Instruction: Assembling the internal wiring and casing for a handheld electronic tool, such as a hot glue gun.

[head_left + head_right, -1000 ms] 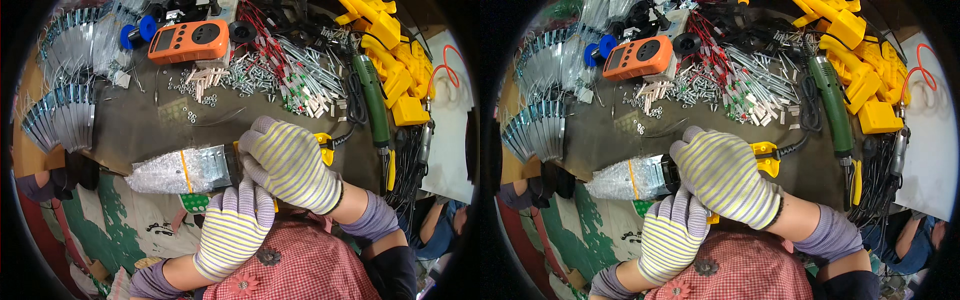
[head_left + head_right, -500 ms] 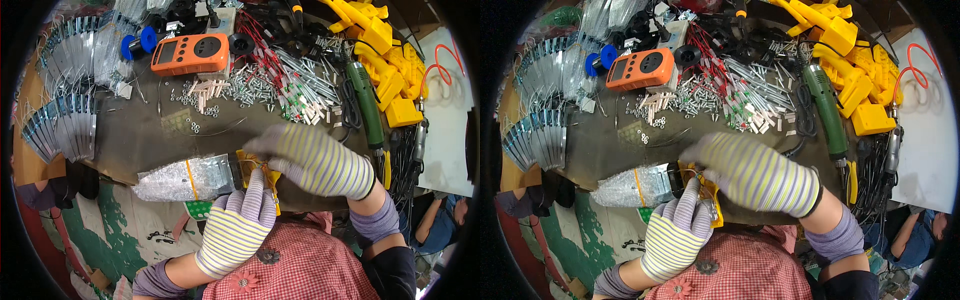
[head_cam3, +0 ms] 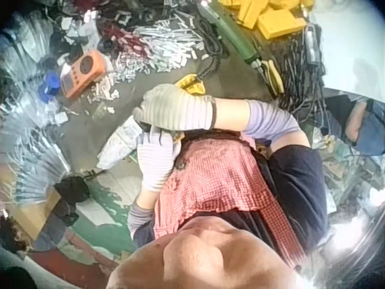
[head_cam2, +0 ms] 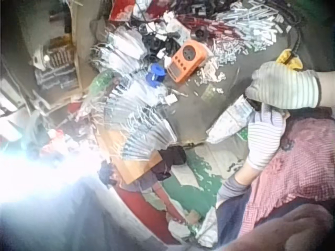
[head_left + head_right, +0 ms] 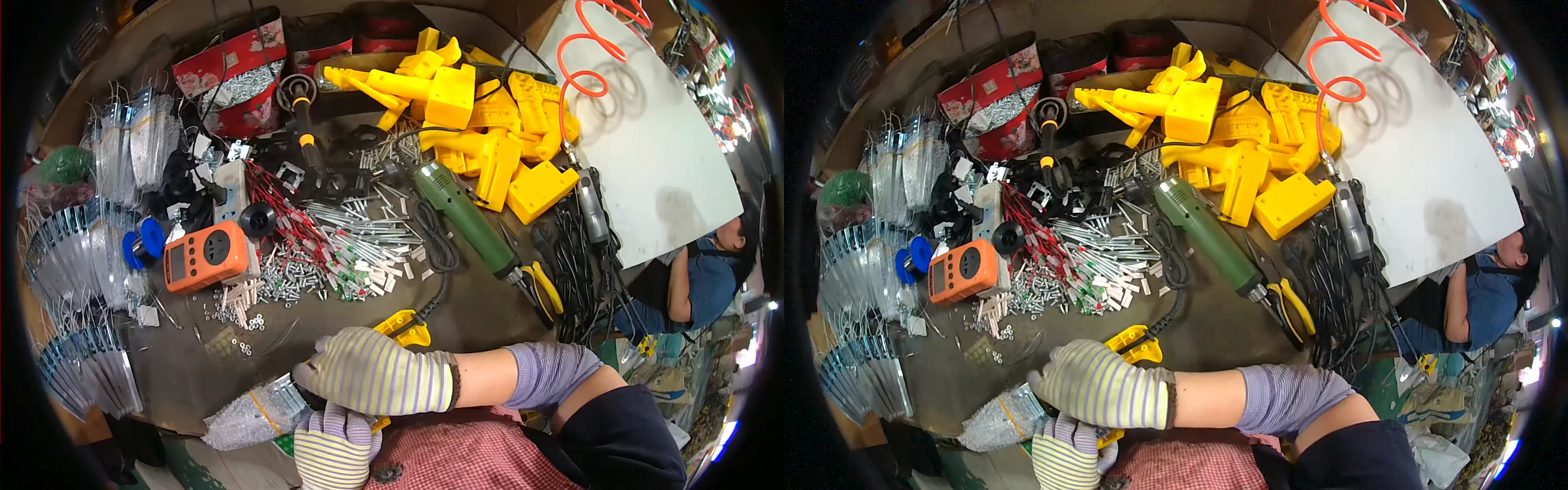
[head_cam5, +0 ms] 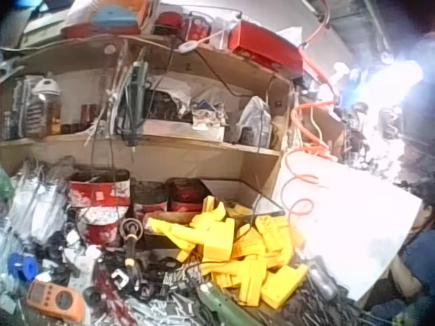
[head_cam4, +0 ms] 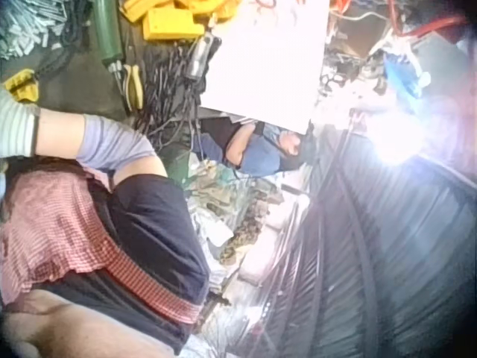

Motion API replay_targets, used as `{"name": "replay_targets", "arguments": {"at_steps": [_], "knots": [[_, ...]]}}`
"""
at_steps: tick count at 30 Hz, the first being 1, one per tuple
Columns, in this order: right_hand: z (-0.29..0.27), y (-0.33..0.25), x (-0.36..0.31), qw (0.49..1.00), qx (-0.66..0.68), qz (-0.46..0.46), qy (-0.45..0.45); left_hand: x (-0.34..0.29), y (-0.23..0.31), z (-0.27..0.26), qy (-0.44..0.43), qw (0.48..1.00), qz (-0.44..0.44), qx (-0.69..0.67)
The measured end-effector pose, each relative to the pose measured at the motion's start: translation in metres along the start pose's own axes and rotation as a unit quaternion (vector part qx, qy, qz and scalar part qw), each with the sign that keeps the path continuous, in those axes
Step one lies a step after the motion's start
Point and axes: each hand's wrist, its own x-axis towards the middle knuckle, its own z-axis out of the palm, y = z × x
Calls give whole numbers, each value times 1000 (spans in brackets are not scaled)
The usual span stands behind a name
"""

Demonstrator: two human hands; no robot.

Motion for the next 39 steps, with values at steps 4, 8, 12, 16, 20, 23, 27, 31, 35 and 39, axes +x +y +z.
{"name": "replay_targets", "arguments": {"at_steps": [4, 8, 12, 16, 20, 23, 27, 31, 35, 39], "knots": [[5, 0, 5, 999, 10, 25, 37, 7, -1, -3, -22, 1000, 1, 0], [-16, 25, -9, 979, 171, -80, 74, 6, -4, -6, -8, 1000, -8, -1], [-103, 102, -12, 968, -45, 5, 247, 3, 1, -5, -18, 1000, -20, 5], [-144, 190, 64, 890, -382, 205, 143, -2, 4, -6, -17, 999, -27, 25], [-117, 266, 92, 823, -501, 200, 178, 8, 1, -7, -70, 997, -33, -24], [-153, 286, 90, 794, -507, 245, 227, 16, -1, -7, -6, 1000, 8, 29], [-175, 216, 89, 825, -329, 387, 246, 12, -6, -11, -28, 999, -8, 27], [-202, 282, -9, 865, -177, 78, 463, 14, -3, -4, -21, 1000, 22, 8], [-152, 149, -66, 829, 413, 208, 314, 1, -8, -2, -29, 999, -13, 6], [-149, 86, -84, 778, 440, 92, -439, 4, -3, -4, -40, 999, -26, -13]]}}
